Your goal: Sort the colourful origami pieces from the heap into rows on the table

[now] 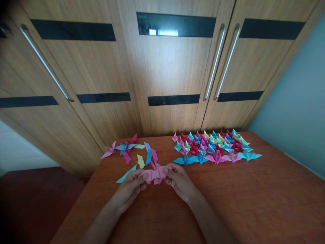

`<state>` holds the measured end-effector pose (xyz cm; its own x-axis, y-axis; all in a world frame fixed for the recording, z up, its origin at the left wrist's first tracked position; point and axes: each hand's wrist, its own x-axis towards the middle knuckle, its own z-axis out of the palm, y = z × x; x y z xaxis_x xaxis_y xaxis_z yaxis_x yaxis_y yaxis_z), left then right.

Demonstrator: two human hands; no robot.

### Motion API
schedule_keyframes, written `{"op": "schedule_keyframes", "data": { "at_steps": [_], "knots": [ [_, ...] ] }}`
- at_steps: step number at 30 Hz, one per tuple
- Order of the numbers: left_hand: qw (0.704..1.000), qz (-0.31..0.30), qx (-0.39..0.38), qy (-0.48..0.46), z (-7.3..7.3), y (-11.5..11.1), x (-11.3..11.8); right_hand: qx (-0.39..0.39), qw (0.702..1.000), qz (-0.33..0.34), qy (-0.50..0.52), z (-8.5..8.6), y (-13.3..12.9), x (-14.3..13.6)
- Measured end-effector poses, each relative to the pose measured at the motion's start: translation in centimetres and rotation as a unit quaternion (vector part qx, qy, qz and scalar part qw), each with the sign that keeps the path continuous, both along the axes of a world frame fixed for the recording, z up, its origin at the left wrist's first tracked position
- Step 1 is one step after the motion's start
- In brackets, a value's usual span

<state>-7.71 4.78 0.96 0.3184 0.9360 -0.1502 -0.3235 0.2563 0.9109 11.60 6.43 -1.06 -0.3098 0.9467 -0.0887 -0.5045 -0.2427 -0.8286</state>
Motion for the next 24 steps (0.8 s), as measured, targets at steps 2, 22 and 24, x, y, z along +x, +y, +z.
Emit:
{"op": "schedule_keyframes", "data": {
  "at_steps": [2, 22, 24],
  "knots": [
    [1.0, 0.012, -0.009, -0.022, -0.05, 0.15, -0.14, -0.008, 1.0, -0.014, 0.009, -0.01, 0.15, 0.08],
    [0.996, 0.068, -0.02, 0.059, 0.05, 0.7, -0.51, 0.038, 0.971, -0.175, -0.156, -0.19, 0.74, 0.42],
    [0.993, 0.08, -0.013, 0.082, 0.01, 0.74, -0.54, 0.061, 0.955, -0.21, -0.199, 0.0, 0.67, 0.44]
  ]
}}
